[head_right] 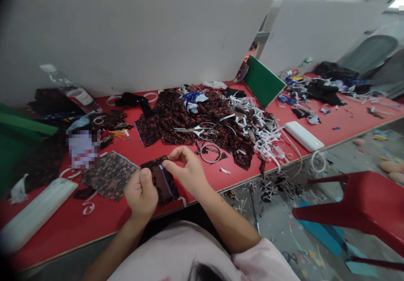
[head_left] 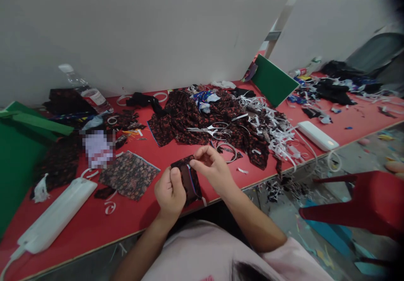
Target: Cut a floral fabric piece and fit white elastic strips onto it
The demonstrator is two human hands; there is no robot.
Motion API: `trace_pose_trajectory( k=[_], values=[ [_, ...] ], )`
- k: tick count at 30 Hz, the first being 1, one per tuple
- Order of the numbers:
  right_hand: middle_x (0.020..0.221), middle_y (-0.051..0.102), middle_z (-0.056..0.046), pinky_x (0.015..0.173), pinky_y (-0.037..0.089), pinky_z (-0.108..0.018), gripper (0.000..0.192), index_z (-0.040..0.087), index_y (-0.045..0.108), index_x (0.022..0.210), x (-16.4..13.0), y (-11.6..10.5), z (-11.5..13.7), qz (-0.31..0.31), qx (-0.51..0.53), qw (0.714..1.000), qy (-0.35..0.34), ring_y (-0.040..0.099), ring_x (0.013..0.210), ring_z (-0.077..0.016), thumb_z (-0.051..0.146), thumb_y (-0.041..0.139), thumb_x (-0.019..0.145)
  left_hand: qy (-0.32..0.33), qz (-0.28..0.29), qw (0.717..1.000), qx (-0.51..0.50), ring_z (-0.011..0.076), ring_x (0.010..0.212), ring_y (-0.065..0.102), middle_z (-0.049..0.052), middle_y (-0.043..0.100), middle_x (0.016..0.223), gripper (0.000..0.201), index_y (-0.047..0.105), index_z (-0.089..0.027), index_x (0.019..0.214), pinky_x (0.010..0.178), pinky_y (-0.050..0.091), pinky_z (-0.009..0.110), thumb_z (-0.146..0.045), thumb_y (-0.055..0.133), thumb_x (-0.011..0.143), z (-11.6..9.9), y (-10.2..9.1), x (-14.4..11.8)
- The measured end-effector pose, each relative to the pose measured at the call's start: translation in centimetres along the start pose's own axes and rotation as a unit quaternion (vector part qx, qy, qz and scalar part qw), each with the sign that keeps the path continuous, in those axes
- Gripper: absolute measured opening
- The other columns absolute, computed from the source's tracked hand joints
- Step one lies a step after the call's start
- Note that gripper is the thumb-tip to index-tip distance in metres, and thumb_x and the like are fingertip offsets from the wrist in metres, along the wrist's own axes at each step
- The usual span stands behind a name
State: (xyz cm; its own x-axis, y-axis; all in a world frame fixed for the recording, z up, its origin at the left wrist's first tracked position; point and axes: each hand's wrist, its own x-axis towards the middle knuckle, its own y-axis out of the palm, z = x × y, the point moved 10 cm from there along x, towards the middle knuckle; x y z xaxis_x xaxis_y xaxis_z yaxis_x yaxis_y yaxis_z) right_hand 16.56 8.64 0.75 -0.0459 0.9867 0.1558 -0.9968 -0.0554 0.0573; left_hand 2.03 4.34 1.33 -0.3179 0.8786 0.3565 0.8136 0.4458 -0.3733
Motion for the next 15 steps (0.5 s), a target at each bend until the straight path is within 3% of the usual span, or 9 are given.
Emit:
trace_pose_trajectory(
  k=[3,5,7,10,12,15],
  values=[
    [0.075,0.057,0.001,0.068,0.044,-0.023,0.015,0.017,0.057,0.075,0.3,0.7,-0.5,0.036,0.008,0.999,0.015,0.053,0.071,-0.0110,0.032,0.062,0.075,-0.002,-0.018,1.000,-0.016,0.0108,0.050,0.040,-0.004,0.044,0.052,0.028,0.045,-0.019,0.064,0.051,0.030,0.023,-0.033,0.038,0.088,1.3,0.0,0.0],
    [0.072,0.056,0.001,0.068,0.042,-0.022,0.016,0.016,0.057,0.070,0.6,0.4,-0.2,0.047,-0.027,0.999,0.000,0.052,0.070,-0.0105,0.031,0.060,0.077,-0.036,0.014,0.998,-0.053,0.0110,0.053,0.043,-0.003,0.047,0.057,0.028,0.047,-0.019,0.069,0.053,0.033,0.022,-0.036,0.036,0.088,2.3,0.7,0.4],
    [0.069,0.055,0.002,0.064,0.040,-0.022,0.017,0.016,0.058,0.069,1.0,0.2,-0.5,0.071,-0.053,0.996,0.016,0.050,0.066,-0.0097,0.030,0.059,0.078,-0.074,0.082,0.987,-0.116,0.0122,0.061,0.050,-0.001,0.055,0.067,0.030,0.053,-0.018,0.078,0.059,0.039,0.023,-0.040,0.035,0.088,3.0,2.0,1.1],
    [0.066,0.055,0.002,0.059,0.038,-0.021,0.017,0.015,0.060,0.070,1.5,0.2,-1.1,0.118,-0.117,0.985,0.040,0.049,0.061,-0.0091,0.030,0.058,0.079,-0.127,0.207,0.950,-0.199,0.0162,0.083,0.059,0.004,0.065,0.090,0.035,0.058,-0.018,0.101,0.075,0.044,0.027,-0.044,0.042,0.085,3.1,4.0,2.2],
    [0.067,0.057,0.002,0.062,0.038,-0.022,0.015,0.015,0.062,0.070,1.7,0.3,-1.0,0.133,-0.175,0.975,0.014,0.050,0.064,-0.0097,0.027,0.059,0.078,-0.137,0.282,0.934,-0.174,0.0182,0.093,0.059,0.006,0.067,0.098,0.036,0.062,-0.018,0.103,0.083,0.043,0.029,-0.043,0.052,0.080,3.1,5.1,2.5],
    [0.069,0.059,0.001,0.065,0.039,-0.023,0.014,0.015,0.063,0.071,2.0,0.5,-1.3,0.129,-0.223,0.966,-0.010,0.053,0.067,-0.0107,0.026,0.059,0.079,-0.132,0.329,0.926,-0.131,0.0191,0.090,0.060,0.006,0.069,0.094,0.034,0.066,-0.017,0.099,0.082,0.043,0.029,-0.041,0.056,0.078,3.5,5.8,2.7]
  ],
)
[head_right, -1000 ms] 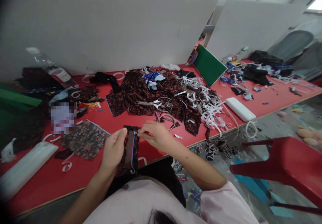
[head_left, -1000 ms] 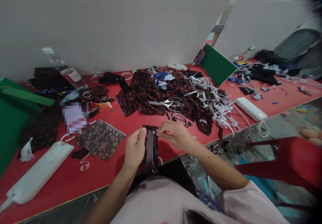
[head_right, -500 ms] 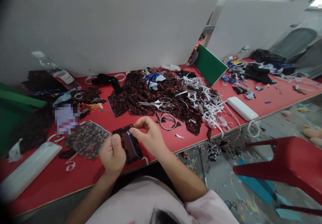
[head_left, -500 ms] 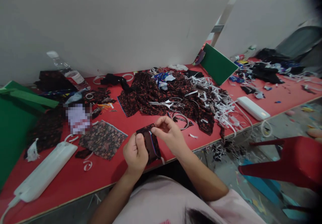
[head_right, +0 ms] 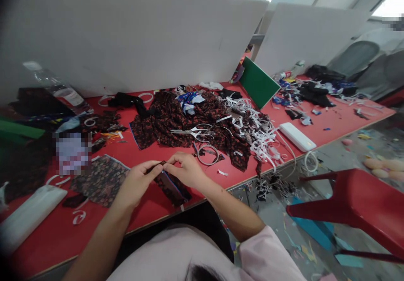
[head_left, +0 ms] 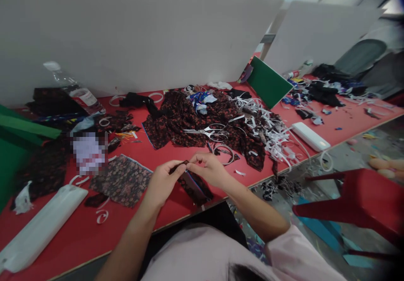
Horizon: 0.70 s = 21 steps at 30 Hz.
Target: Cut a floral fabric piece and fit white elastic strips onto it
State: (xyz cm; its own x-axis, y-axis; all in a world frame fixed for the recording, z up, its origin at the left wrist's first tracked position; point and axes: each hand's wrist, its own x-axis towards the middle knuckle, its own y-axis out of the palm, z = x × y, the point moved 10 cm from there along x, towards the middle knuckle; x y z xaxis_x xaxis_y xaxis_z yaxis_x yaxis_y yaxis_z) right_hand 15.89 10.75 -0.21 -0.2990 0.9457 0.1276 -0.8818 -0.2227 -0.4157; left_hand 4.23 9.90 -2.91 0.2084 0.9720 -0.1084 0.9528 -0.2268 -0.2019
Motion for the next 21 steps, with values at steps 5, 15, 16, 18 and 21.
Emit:
trace_pose_trajectory(
  k=[5,15,16,18,21],
  values=[
    [0.074,0.062,-0.001,0.065,0.041,-0.023,0.017,0.016,0.064,0.077,-0.1,0.3,-1.2,0.002,-0.016,1.000,-0.003,0.056,0.070,-0.0119,0.029,0.055,0.083,0.007,-0.011,0.998,0.062,0.0176,0.082,0.061,0.002,0.069,0.086,0.030,0.067,-0.018,0.094,0.075,0.044,0.027,-0.041,0.055,0.079,1.2,-0.3,0.5],
    [0.085,0.063,-0.008,0.073,0.037,-0.032,0.015,0.018,0.064,0.079,-2.9,-7.5,-7.4,-0.108,-0.453,0.874,0.137,0.056,0.085,-0.0223,0.029,0.055,0.081,-0.016,-0.010,1.000,0.015,0.0151,0.077,0.058,0.000,0.067,0.081,0.027,0.065,-0.017,0.086,0.071,0.042,0.023,-0.041,0.056,0.078,3.1,-0.7,1.6],
    [0.085,0.064,-0.007,0.072,0.037,-0.032,0.014,0.019,0.064,0.079,-2.9,-7.6,-7.5,-0.100,-0.462,0.870,0.139,0.056,0.085,-0.0221,0.027,0.053,0.082,-0.016,-0.005,1.000,0.016,0.0149,0.077,0.058,0.000,0.067,0.080,0.027,0.065,-0.017,0.086,0.070,0.042,0.023,-0.041,0.056,0.078,3.0,-0.6,1.5],
    [0.084,0.065,-0.007,0.070,0.036,-0.031,0.015,0.019,0.065,0.076,-3.0,-8.4,-6.8,-0.097,-0.465,0.868,0.143,0.056,0.083,-0.0213,0.024,0.052,0.081,-0.015,0.000,1.000,0.023,0.0146,0.075,0.057,-0.001,0.066,0.079,0.027,0.065,-0.017,0.086,0.070,0.042,0.023,-0.041,0.055,0.078,2.6,-0.6,1.3],
    [0.077,0.063,-0.006,0.066,0.037,-0.028,0.015,0.018,0.064,0.073,-3.7,-10.9,-4.2,-0.118,-0.395,0.902,0.129,0.055,0.074,-0.0182,0.025,0.053,0.080,-0.007,0.013,0.999,0.031,0.0149,0.073,0.057,0.000,0.065,0.077,0.026,0.065,-0.017,0.086,0.069,0.042,0.024,-0.040,0.054,0.079,1.7,-0.5,0.9]
  ],
)
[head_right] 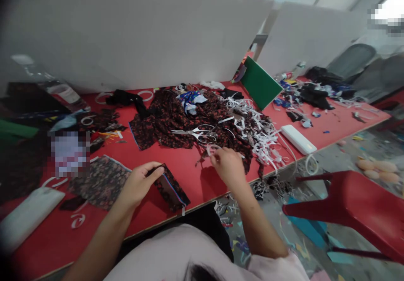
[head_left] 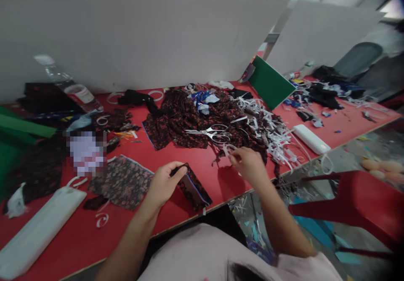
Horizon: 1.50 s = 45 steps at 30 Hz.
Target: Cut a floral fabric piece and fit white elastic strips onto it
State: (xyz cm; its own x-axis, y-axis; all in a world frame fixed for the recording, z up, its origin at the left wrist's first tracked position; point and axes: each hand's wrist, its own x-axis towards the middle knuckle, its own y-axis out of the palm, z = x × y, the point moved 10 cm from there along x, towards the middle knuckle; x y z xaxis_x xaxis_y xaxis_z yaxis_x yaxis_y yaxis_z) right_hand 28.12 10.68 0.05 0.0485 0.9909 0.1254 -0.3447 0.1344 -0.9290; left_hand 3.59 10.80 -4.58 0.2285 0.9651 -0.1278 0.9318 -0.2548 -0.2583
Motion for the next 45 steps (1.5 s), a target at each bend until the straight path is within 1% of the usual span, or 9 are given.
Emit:
trace_pose_trajectory(
  k=[4,7,11,16,23,36,39,42,45],
  values=[
    [0.068,0.057,0.000,0.058,0.037,-0.024,0.021,0.018,0.058,0.077,-0.2,-3.4,0.6,0.040,0.257,0.966,0.001,0.048,0.060,-0.0121,0.039,0.054,0.081,0.048,0.011,0.998,-0.024,0.0179,0.087,0.059,0.005,0.066,0.090,0.024,0.066,-0.017,0.089,0.077,0.043,0.027,-0.036,0.053,0.081,-2.5,0.1,-0.4],
    [0.067,0.053,0.001,0.060,0.038,-0.022,0.023,0.018,0.055,0.074,-0.3,-1.3,4.5,0.173,0.417,0.891,-0.058,0.047,0.062,-0.0106,0.039,0.055,0.082,0.110,0.034,0.993,-0.024,0.0212,0.112,0.051,0.009,0.061,0.115,0.019,0.068,-0.017,0.083,0.093,0.037,0.029,-0.031,0.055,0.080,-4.8,0.6,-0.7],
    [0.074,0.057,-0.002,0.071,0.042,-0.026,0.024,0.016,0.059,0.077,-0.6,2.4,9.3,0.293,0.514,0.796,-0.130,0.052,0.072,-0.0124,0.039,0.057,0.082,0.138,0.066,0.988,-0.034,0.0192,0.104,0.056,0.009,0.062,0.109,0.018,0.067,-0.016,0.085,0.089,0.040,0.029,-0.028,0.054,0.081,-5.7,0.9,-0.6],
    [0.083,0.064,-0.005,0.074,0.047,-0.031,0.024,0.016,0.060,0.095,0.0,4.3,11.3,0.335,0.572,0.741,-0.112,0.059,0.074,-0.0140,0.035,0.059,0.081,0.168,0.029,0.983,0.071,0.0165,0.091,0.058,0.006,0.064,0.095,0.018,0.066,-0.017,0.084,0.086,0.041,0.029,-0.027,0.052,0.081,-5.7,-0.8,-0.2],
    [0.061,0.062,0.001,0.052,0.045,-0.021,0.015,0.016,0.061,0.083,2.2,3.4,11.5,0.224,0.544,0.807,-0.058,0.057,0.053,-0.0094,0.030,0.062,0.077,0.175,0.012,0.981,0.084,0.0163,0.091,0.058,0.005,0.064,0.093,0.021,0.066,-0.018,0.080,0.086,0.042,0.028,-0.031,0.050,0.082,-5.4,-1.7,0.1],
    [0.074,0.054,0.000,0.055,0.042,-0.022,0.016,0.017,0.054,0.077,2.3,2.4,13.6,0.205,0.514,0.822,-0.134,0.049,0.059,-0.0084,0.031,0.060,0.078,0.156,0.003,0.983,0.097,0.0173,0.089,0.060,0.006,0.066,0.094,0.022,0.068,-0.019,0.082,0.083,0.045,0.029,-0.032,0.050,0.082,-5.2,-1.9,0.3],
    [0.090,0.053,-0.003,0.055,0.041,-0.022,0.018,0.018,0.051,0.077,2.6,0.6,13.2,0.140,0.492,0.844,-0.163,0.047,0.058,-0.0069,0.034,0.052,0.084,0.150,-0.042,0.985,0.079,0.0187,0.097,0.060,0.007,0.066,0.105,0.021,0.067,-0.019,0.084,0.089,0.043,0.031,-0.033,0.052,0.081,-5.1,-2.7,0.1],
    [0.090,0.055,-0.004,0.053,0.038,-0.022,0.016,0.019,0.050,0.080,2.6,-1.5,11.4,0.071,0.401,0.900,-0.158,0.045,0.057,-0.0077,0.033,0.049,0.086,0.127,-0.122,0.982,0.075,0.0194,0.102,0.059,0.007,0.065,0.112,0.024,0.066,-0.019,0.089,0.091,0.042,0.031,-0.036,0.051,0.082,-4.9,-4.1,-0.5],
    [0.070,0.055,0.000,0.054,0.036,-0.022,0.012,0.020,0.053,0.079,1.3,-1.7,11.0,0.117,0.267,0.940,-0.176,0.045,0.058,-0.0106,0.029,0.049,0.085,0.083,-0.218,0.967,0.104,0.0183,0.087,0.063,0.004,0.070,0.094,0.029,0.065,-0.020,0.096,0.078,0.046,0.028,-0.040,0.047,0.083,-4.9,-5.5,-1.6]
  ],
)
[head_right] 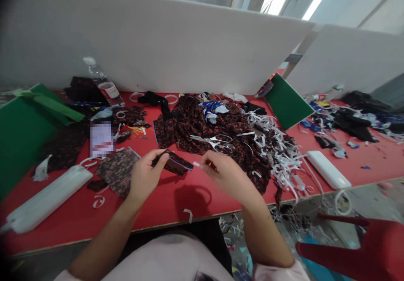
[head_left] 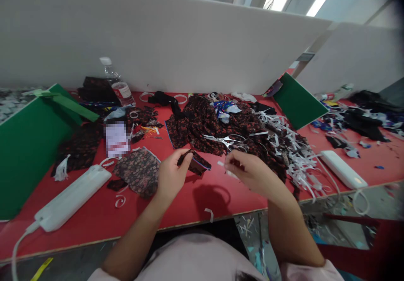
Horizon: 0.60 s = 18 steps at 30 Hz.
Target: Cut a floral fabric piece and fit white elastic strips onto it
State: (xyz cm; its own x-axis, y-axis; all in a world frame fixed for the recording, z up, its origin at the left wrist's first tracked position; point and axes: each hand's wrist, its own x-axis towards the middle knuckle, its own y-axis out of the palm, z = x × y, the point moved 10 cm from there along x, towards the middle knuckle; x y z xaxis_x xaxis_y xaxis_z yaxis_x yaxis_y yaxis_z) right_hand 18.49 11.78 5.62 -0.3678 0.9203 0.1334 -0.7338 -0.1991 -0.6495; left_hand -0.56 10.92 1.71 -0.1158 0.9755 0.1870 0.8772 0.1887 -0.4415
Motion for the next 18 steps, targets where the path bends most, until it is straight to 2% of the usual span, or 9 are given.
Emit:
trace_pose_trajectory(
  k=[2,4,7,11,18],
  values=[
    [0.066,0.055,0.001,0.053,0.035,-0.022,0.010,0.020,0.055,0.077,-0.9,1.4,0.5,0.071,-0.022,0.997,0.009,0.046,0.058,-0.0105,0.026,0.050,0.084,0.000,-0.035,0.999,0.034,0.0176,0.081,0.064,0.003,0.071,0.088,0.030,0.065,-0.020,0.097,0.073,0.046,0.026,-0.041,0.046,0.084,-0.6,-0.4,-0.6],
    [0.068,0.057,0.002,0.053,0.035,-0.021,0.008,0.019,0.055,0.078,-1.2,2.8,1.5,0.099,0.005,0.995,0.008,0.047,0.058,-0.0097,0.023,0.050,0.083,0.016,-0.043,0.997,0.056,0.0174,0.081,0.064,0.003,0.071,0.088,0.030,0.065,-0.020,0.097,0.072,0.045,0.025,-0.040,0.046,0.085,-1.5,0.0,-1.2],
    [0.068,0.058,0.003,0.055,0.036,-0.019,0.008,0.019,0.055,0.078,-0.5,3.9,2.8,0.076,0.076,0.994,0.001,0.048,0.060,-0.0087,0.022,0.051,0.083,0.040,-0.040,0.995,0.078,0.0169,0.079,0.065,0.003,0.071,0.088,0.029,0.064,-0.020,0.099,0.071,0.045,0.024,-0.038,0.046,0.085,-2.5,0.9,-2.1],
    [0.066,0.058,0.002,0.053,0.037,-0.019,0.012,0.017,0.056,0.077,0.5,4.0,2.7,0.040,0.143,0.989,0.011,0.049,0.059,-0.0085,0.029,0.055,0.081,0.057,-0.044,0.993,0.092,0.0161,0.076,0.065,0.003,0.071,0.087,0.027,0.064,-0.022,0.099,0.069,0.046,0.024,-0.035,0.045,0.086,-3.4,1.0,-3.0],
    [0.067,0.061,0.001,0.054,0.041,-0.020,0.015,0.018,0.055,0.077,0.3,4.2,2.0,0.070,0.175,0.982,0.014,0.054,0.059,-0.0097,0.032,0.053,0.083,0.066,-0.037,0.994,0.073,0.0152,0.076,0.065,0.001,0.072,0.086,0.025,0.065,-0.022,0.096,0.068,0.047,0.022,-0.035,0.046,0.086,-4.1,0.5,-3.4]
  ],
)
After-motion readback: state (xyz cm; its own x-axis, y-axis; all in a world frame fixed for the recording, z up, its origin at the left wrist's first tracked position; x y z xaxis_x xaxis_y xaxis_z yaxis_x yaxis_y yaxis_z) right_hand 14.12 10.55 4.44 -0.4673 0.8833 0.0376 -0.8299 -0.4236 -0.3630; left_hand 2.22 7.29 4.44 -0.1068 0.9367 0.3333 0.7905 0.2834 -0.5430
